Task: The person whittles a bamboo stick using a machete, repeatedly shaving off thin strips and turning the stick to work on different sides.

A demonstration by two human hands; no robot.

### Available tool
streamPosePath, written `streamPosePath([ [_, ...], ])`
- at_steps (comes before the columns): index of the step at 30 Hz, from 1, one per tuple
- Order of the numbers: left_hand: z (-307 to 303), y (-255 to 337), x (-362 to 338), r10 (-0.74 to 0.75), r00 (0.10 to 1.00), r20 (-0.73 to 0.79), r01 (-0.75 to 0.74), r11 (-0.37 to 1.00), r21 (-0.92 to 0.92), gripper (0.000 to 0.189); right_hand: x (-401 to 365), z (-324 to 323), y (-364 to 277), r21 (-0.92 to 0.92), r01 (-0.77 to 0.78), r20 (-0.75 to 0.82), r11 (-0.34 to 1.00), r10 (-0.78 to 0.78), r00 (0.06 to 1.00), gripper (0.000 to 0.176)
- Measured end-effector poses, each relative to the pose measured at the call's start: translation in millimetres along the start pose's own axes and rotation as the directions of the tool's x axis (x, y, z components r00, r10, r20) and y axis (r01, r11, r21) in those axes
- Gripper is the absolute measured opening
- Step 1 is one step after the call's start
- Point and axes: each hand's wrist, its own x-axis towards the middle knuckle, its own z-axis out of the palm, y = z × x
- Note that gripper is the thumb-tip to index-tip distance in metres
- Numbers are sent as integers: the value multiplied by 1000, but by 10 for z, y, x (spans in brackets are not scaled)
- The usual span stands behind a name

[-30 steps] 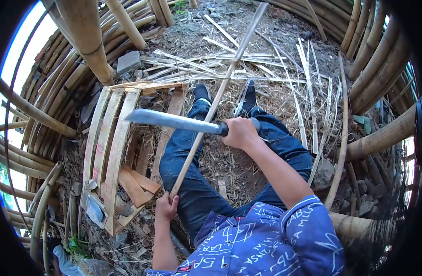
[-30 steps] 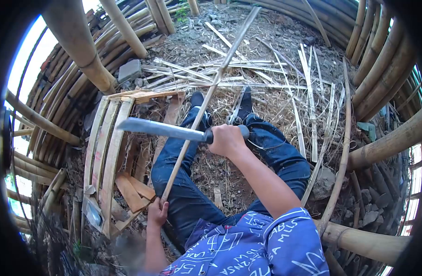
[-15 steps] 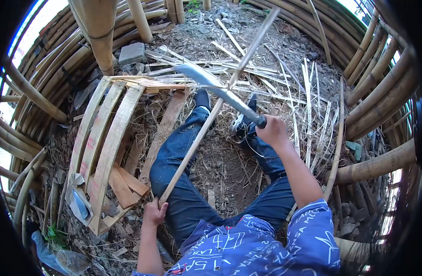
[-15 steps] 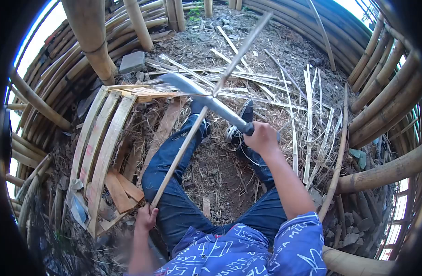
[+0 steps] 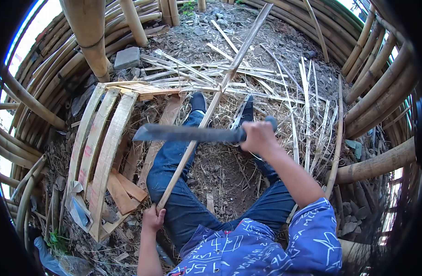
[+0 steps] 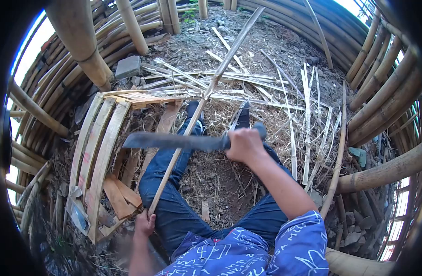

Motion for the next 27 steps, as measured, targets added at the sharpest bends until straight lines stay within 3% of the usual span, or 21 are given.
streamPosePath([
  [1,13,2,-8,-5,1000,3,5,1000,0,55,125,-1,171,-185,-82,-37,979,77,996,18],
  [3,-12,13,-26,-18,1000,-15,18,1000,25,55,407,-199,683,-33,-361,-190,932,349,918,23],
  [4,-59,30,-2,-21,1000,-15,22,999,28,55,463,-309,799,-124,-398,-103,909,387,916,25],
  [6,-80,103,93,-55,998,24,52,994,95,55,415,-155,847,-256,-370,-152,893,341,928,25],
  [11,-86,80,22,-100,994,41,95,990,104,56,126,11,392,-14,-298,-174,954,291,941,24],
  [13,-73,63,23,-81,996,31,78,994,76,56,62,32,263,12,-112,-106,994,113,988,24],
  [14,-59,65,39,-59,998,21,58,998,40,56,63,-1,306,12,-124,-106,992,125,986,24],
  [16,-86,47,63,-54,997,48,52,998,36,56,226,-141,474,-194,-132,-86,972,117,989,24],
  [18,-147,91,43,-69,995,73,67,997,37,56,465,-255,974,-147,-390,-145,909,370,918,23],
  [20,-176,231,181,-164,981,104,155,983,95,57,507,-222,985,-207,-369,-171,906,338,925,22],
  [24,-135,76,37,-100,993,69,95,992,81,59,302,48,696,-116,-357,-185,927,332,925,20],
  [26,-115,50,39,-107,992,72,101,991,83,60,169,-16,447,-40,-223,-159,974,215,964,20],
  [27,-103,34,40,-106,992,63,101,991,83,60,146,2,388,-38,-229,-155,973,220,963,20],
])
